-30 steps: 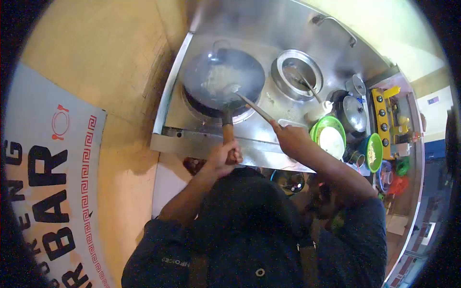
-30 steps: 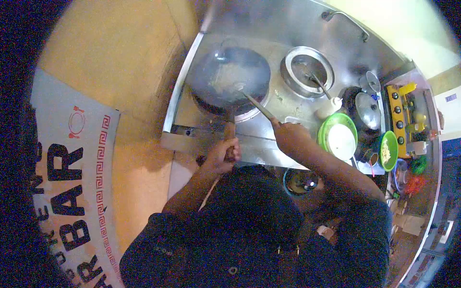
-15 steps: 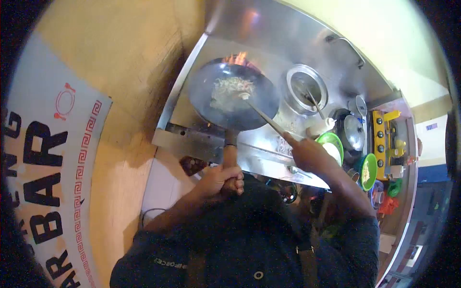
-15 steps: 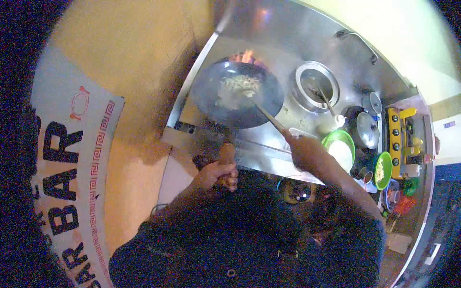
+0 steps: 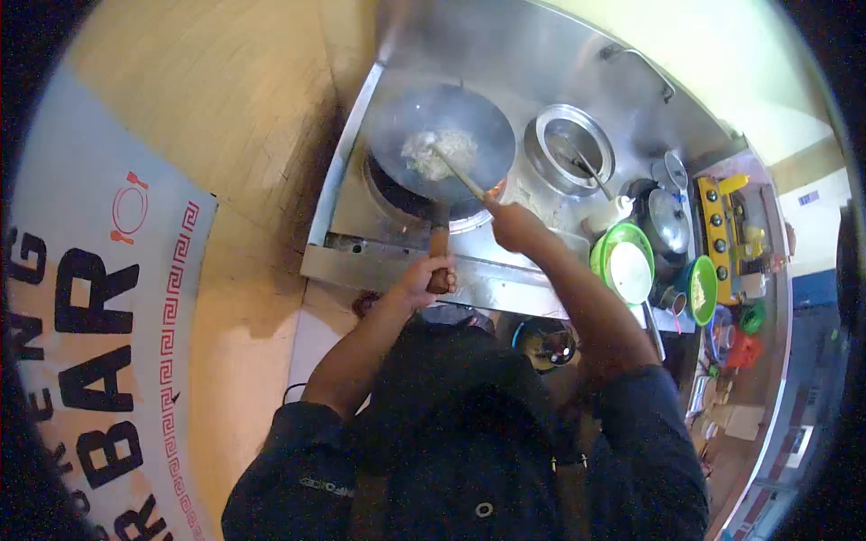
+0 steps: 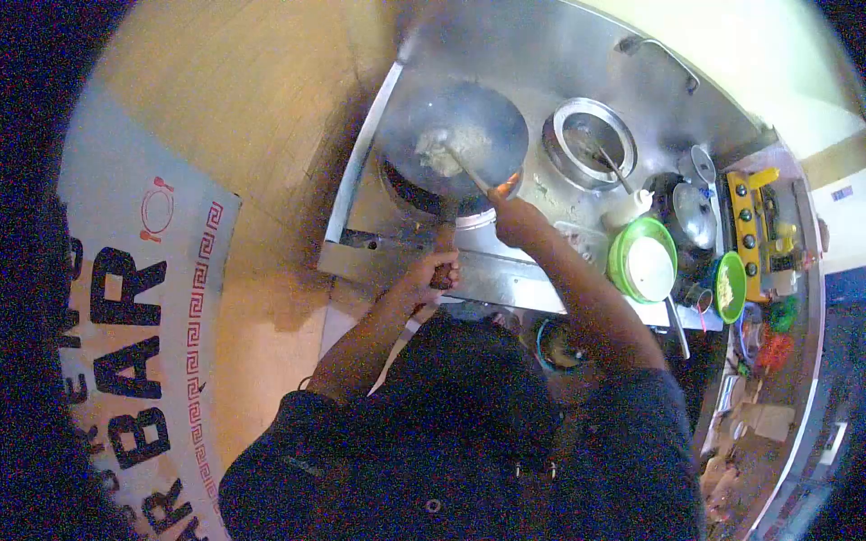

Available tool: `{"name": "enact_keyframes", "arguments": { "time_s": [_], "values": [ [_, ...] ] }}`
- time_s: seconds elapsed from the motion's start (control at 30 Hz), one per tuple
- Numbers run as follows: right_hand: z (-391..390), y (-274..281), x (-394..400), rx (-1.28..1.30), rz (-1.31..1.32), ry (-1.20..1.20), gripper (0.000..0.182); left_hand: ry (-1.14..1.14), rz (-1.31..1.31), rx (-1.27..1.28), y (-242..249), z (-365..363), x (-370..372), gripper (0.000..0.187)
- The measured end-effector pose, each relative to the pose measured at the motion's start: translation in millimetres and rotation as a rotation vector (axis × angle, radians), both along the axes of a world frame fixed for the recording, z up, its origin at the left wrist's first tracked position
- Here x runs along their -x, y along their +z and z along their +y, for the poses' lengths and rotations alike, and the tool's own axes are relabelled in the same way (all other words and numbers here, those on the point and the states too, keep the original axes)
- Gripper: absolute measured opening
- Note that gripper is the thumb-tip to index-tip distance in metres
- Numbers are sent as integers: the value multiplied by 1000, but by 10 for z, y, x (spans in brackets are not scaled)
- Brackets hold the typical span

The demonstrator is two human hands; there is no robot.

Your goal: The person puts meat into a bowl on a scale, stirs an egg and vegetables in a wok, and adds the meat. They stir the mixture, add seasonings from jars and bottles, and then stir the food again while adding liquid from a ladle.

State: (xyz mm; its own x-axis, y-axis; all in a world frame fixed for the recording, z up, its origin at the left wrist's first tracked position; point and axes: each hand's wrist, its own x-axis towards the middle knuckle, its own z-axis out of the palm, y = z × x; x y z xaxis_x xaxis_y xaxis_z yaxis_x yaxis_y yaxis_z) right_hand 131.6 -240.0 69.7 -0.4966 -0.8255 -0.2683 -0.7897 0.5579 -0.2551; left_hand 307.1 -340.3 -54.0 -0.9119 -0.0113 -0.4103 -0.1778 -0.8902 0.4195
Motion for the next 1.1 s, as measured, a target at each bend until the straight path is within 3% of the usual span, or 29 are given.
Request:
{"name": "enact_keyframes", "arguments": {
  "time_s": [0.1,0.23,0.3,0.33,0.37,0.47,0.63,0.73,0.77,0.87,0.9,1.03,1.1],
  "values": [
    [521,325,-330,-216,87,74,52,-4,-45,7,-73,-37,-73,13],
    [766,602,-8,-287,353,167,50,20,59,-175,900,406,-212,13],
    [771,870,135,-198,460,188,48,-13,-12,54,1013,452,-197,11],
    [789,1049,92,-187,477,175,47,-12,30,152,604,387,-98,11],
    [811,1197,35,-183,493,162,47,-15,27,145,520,317,-80,11],
    [935,1290,-45,-323,559,126,47,24,51,-152,364,121,-10,14],
    [659,74,479,-8,109,-165,45,6,50,-19,3,113,20,12],
    [507,-282,517,381,99,-116,38,45,47,-41,-158,36,40,12],
    [381,-305,467,374,91,-124,38,63,43,-77,-218,52,13,12],
    [137,-160,365,228,-605,-517,37,17,65,-53,-229,29,25,13],
    [158,-33,296,232,-609,-522,37,12,57,-16,-209,9,25,14],
    [559,131,72,200,-416,-266,41,93,91,-164,-241,19,-34,18],
    [616,171,-73,-24,133,91,45,53,-13,-142,-186,13,-130,26]
  ]
}}
